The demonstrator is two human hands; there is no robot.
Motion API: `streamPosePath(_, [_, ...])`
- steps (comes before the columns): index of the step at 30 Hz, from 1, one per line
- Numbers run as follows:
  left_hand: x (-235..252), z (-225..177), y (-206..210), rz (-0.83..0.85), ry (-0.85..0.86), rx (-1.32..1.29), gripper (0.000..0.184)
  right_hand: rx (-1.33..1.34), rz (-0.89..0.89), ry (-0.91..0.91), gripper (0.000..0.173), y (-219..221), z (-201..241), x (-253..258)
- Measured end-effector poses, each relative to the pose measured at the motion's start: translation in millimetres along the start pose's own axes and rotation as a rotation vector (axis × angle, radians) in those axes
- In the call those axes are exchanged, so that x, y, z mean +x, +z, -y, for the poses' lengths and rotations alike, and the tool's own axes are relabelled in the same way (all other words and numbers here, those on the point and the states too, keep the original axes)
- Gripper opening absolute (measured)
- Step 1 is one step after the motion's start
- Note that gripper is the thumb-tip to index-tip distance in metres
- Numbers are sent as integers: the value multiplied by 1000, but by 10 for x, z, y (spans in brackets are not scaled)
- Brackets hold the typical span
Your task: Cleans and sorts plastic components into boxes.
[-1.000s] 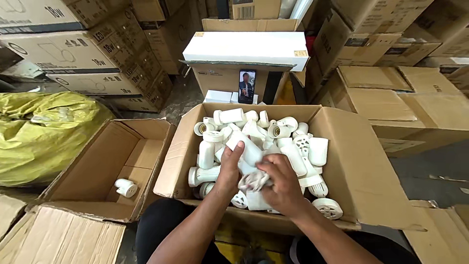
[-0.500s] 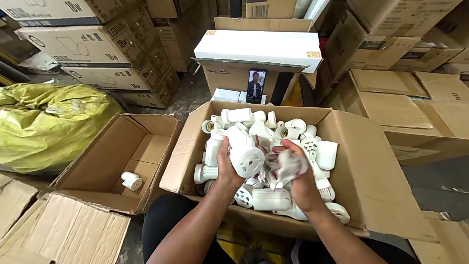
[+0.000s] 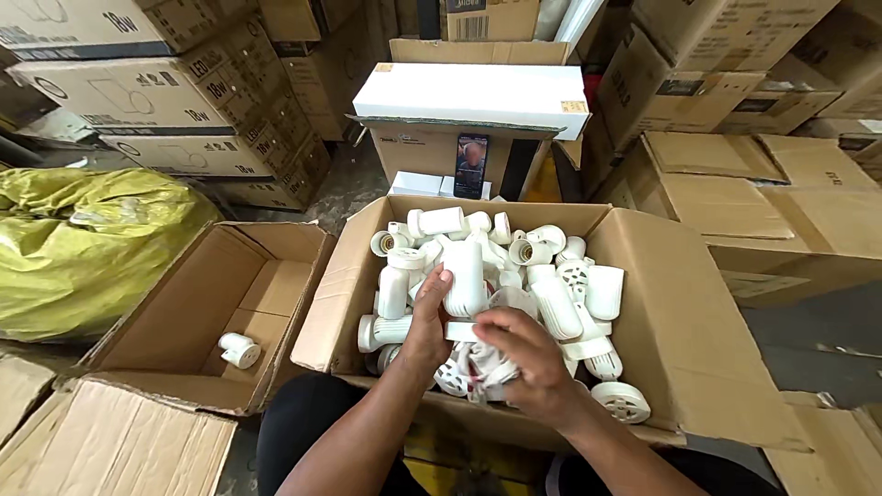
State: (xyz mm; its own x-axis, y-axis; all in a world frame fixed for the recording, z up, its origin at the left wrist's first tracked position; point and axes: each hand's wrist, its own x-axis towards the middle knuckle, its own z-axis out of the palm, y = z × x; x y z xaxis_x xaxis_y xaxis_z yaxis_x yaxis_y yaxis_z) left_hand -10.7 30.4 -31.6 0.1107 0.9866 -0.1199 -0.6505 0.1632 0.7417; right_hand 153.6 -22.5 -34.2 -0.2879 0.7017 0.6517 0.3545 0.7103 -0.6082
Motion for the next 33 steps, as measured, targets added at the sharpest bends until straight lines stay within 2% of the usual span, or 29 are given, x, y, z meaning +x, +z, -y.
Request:
streamPosePath(3, [7,-10,-39,33,15,-119,48,309,-219,285,31,-123,39,123])
streamPosePath(5, [-12,-6,-28,58,11,-115,50,368,-305,434,40,-164,14,191])
streamPosePath(9, [-142,55,70,170,24,289,66,276,-104,546,89,-137,29,187])
streamPosePath(10, [-193,84,87,226,49,350,67,253,-85,537,88,-119,34,168])
streamPosePath(13, [-301,123,92,418,107,352,67,255,-283,542,43,-155,-13,171])
streamPosePath(14, [-309,106,97,473,104,326,73,292,-343,602,38,-205,-51,204])
streamPosePath(16, [-279,32,101,514,149,365,90,386,-397,730,38,-317,-134,270])
streamPosePath(17, [-251,-11,89,498,208,433,93,415,-398,767,40,-368,-168,294])
streamPosePath(20, [-169,-98,-26,381,435,673,73,352,-397,722,45,-465,-222,326])
streamPosePath(23, [-93,-148,-116,356,604,817,60,276,-357,694,46,-564,-219,344])
streamPosePath(25, [-87,-175,-132,331,635,878,57,170,-262,734,38,-666,-217,337])
streamPosePath(26, [-89,-181,-131,317,636,883,57,131,-233,774,28,-711,-211,337])
streamPosePath(27, [-87,-185,-128,309,646,876,57,157,-223,807,18,-742,-202,348])
streamPosePath(31, [-85,-195,-130,290,770,922,52,589,-351,882,29,-765,-161,354])
streamPosePath(33, [-74,-160,-156,287,917,1020,49,737,-415,857,32,-722,-191,304])
